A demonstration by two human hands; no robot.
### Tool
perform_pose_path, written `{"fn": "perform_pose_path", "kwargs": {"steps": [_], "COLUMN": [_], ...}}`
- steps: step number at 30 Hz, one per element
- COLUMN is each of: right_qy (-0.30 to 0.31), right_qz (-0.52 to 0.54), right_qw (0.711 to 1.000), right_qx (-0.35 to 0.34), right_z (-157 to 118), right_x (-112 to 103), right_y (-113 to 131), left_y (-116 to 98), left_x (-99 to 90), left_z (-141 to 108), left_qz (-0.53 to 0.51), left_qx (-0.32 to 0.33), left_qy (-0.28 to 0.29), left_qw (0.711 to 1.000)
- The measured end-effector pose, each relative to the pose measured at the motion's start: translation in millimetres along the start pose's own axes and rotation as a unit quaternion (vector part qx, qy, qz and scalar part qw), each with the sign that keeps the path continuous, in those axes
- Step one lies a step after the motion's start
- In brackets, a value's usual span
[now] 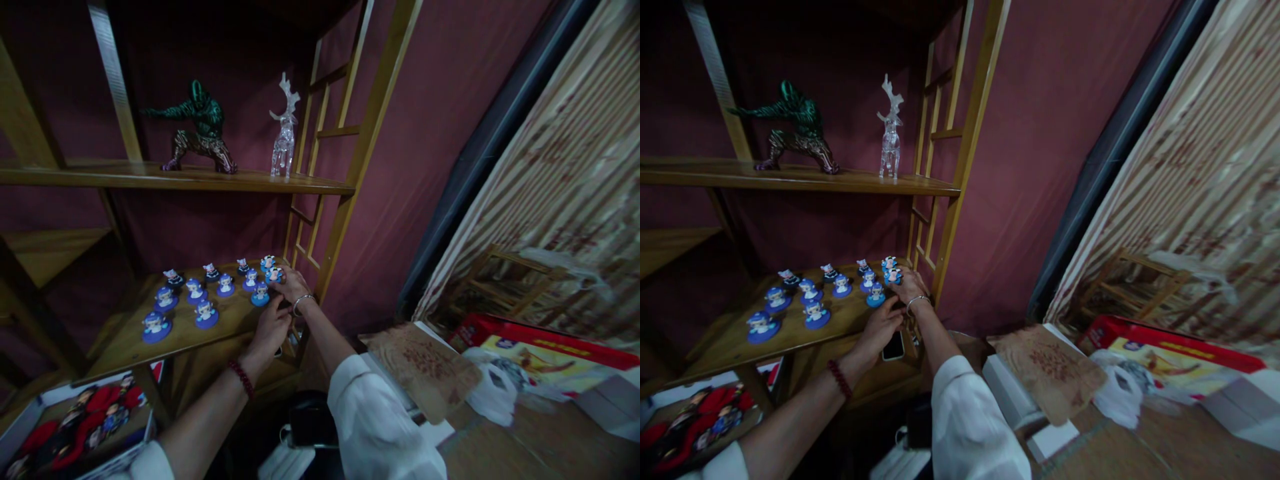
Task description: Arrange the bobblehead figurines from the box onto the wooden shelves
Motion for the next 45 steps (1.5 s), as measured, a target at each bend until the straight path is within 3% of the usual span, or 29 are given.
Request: {"fn": "perform_pose_path", "kwargs": {"steps": [4,15,22,29,38,45], "right_qy": [-0.032,-0.139,-0.075,-0.049,-0.012,-0.004], "right_qz": [0.023,0.079,0.068,0.069,0.032,-0.033], "right_qw": [0.999,0.986,0.995,0.994,0.998,0.999], "right_qx": [0.034,0.05,-0.02,-0.067,-0.043,-0.011], "right_z": [-5.8,-46.0,-61.9,-66.9,-60.9,-61.5], "right_x": [1.5,-9.4,-2.2,7.3,18.1,19.7], "right_y": [-3.0,8.0,21.3,29.8,45.2,53.6], "left_y": [2.8,7.5,18.2,22.0,19.1,17.6], "left_x": [-3.0,-14.0,-33.9,-44.9,-56.7,-67.5], "left_z": [0.2,-19.1,-32.2,-46.6,-76.2,-92.3], "left_qz": [0.033,0.095,0.205,0.334,0.465,0.508], "left_qx": [0.036,0.094,0.127,0.157,0.128,0.108], "left_qy": [0.001,-0.007,-0.025,-0.021,-0.019,-0.014], "left_qw": [0.999,0.991,0.97,0.929,0.876,0.854]}}
Point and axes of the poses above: each hand's wrist, its own z-axis towards the middle knuckle, its own x-axis out of the palm, y = z × x, the point moved 3 cm from there along z, towards the middle knuckle, and after that the axes turned 12 degrees about y, right-handed, at the moved point
